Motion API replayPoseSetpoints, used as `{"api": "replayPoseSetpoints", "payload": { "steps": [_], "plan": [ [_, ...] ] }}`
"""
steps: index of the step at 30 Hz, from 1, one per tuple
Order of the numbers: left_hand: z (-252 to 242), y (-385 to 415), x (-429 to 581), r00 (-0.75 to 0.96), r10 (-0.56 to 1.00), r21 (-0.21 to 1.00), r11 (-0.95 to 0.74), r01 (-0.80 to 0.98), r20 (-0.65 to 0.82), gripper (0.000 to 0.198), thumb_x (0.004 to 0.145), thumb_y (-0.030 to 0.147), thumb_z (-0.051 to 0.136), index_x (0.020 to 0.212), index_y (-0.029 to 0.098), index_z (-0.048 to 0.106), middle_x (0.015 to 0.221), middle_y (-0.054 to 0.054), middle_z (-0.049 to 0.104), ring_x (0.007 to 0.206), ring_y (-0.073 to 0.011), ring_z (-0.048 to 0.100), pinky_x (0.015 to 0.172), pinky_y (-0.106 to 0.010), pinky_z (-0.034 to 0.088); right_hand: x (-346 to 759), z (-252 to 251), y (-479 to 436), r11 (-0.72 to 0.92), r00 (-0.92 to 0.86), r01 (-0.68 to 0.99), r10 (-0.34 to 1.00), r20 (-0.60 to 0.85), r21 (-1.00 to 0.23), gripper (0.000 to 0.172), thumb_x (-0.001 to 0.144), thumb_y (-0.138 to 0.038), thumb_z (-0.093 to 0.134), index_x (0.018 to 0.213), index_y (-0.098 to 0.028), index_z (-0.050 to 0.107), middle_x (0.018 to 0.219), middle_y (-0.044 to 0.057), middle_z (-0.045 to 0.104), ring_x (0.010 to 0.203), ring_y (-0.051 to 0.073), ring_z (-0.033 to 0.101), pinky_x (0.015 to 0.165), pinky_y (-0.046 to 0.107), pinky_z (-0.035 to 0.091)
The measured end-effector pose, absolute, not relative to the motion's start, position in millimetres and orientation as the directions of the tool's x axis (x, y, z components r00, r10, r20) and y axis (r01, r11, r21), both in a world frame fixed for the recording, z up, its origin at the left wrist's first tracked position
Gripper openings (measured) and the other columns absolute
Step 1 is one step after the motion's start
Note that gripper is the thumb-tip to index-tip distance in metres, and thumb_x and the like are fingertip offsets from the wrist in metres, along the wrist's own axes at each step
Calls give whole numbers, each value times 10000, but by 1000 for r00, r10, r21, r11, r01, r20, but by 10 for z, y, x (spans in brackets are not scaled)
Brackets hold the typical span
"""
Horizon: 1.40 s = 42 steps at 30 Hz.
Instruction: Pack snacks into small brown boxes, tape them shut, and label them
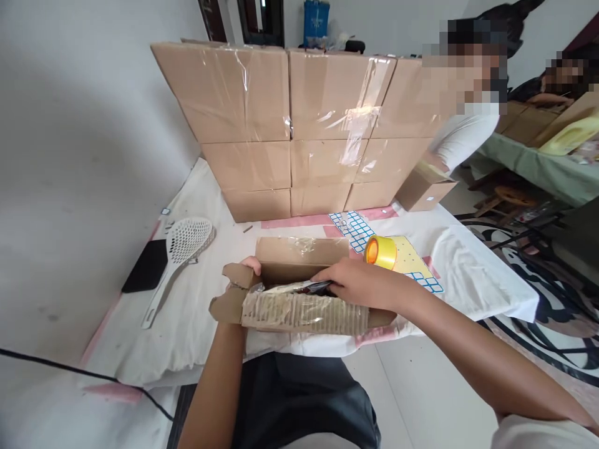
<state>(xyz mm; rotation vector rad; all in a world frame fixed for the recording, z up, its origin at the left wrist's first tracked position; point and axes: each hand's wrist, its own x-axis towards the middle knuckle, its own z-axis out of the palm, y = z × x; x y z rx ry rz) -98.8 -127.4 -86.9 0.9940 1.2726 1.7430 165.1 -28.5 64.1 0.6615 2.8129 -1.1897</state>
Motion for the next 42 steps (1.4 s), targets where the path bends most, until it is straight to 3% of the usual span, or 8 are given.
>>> {"api": "replayPoseSetpoints", "payload": {
  "steps": [5,9,12,19,24,30,37,42],
  "plan": [
    [-744,-1309,-982,-343,927,956,-227,-186,154,685,567,941,575,632,260,602,531,-13,426,542,-187,461,567,-385,491,1824,814,-391,687,-911,413,319,-262,-598,511,835,-375,783,1338,-353,701,926,32,765,761,219,696,625,302,487],
    [-716,-1365,-960,-323,938,955,-201,-219,123,616,644,874,603,653,258,593,568,-20,423,571,-194,458,589,-380,461,1861,756,-589,717,-941,337,271,-202,-610,196,947,-438,674,1012,-307,805,809,52,706,807,234,646,701,345,471],
    [-725,-1391,-959,-312,942,954,-197,-225,121,629,640,886,592,673,258,604,593,-27,432,590,-201,462,614,-387,458,1836,685,-715,745,-947,318,280,-158,-586,286,1008,-445,584,886,-282,785,772,56,693,848,249,619,770,381,468],
    [-772,-1409,-954,-372,909,952,-262,-156,189,661,644,878,610,815,249,714,763,-65,606,753,-243,569,764,-397,513,2199,454,-710,812,-729,444,573,375,-380,249,967,-362,637,1188,-332,748,1194,92,711,1175,326,610,1076,576,390],
    [-821,-1404,-885,-414,879,943,-311,-121,237,786,670,875,651,1205,299,677,1213,-65,665,1132,-304,617,951,-400,524,2491,-129,-877,460,-112,346,885,451,-817,471,1026,-454,485,1478,-328,526,1299,132,682,1211,328,648,1023,558,494],
    [-897,-1381,-896,-407,887,935,-309,-176,217,852,705,708,762,1430,343,501,1311,-80,645,1166,-297,652,921,-379,550,2410,-522,-1095,443,-364,-9,834,415,-897,611,1013,-618,407,1557,-340,421,1122,114,776,1263,364,648,1118,629,412],
    [-873,-1542,-883,-565,815,977,-202,-70,128,588,744,546,800,1229,257,638,1250,-78,686,1161,-253,660,976,-334,523,2268,-338,-1057,388,-442,-163,793,419,-907,636,1024,-649,365,1590,-362,335,1221,96,729,1320,337,603,1154,595,362],
    [-880,-1533,-858,-605,788,979,-192,-67,113,603,723,588,792,1188,226,665,1269,-90,688,1168,-261,652,970,-330,522,2084,-82,-1049,515,-725,32,602,335,-856,723,1005,-739,198,1614,-369,318,1419,82,644,1509,331,378,1257,609,90]
  ]
}}
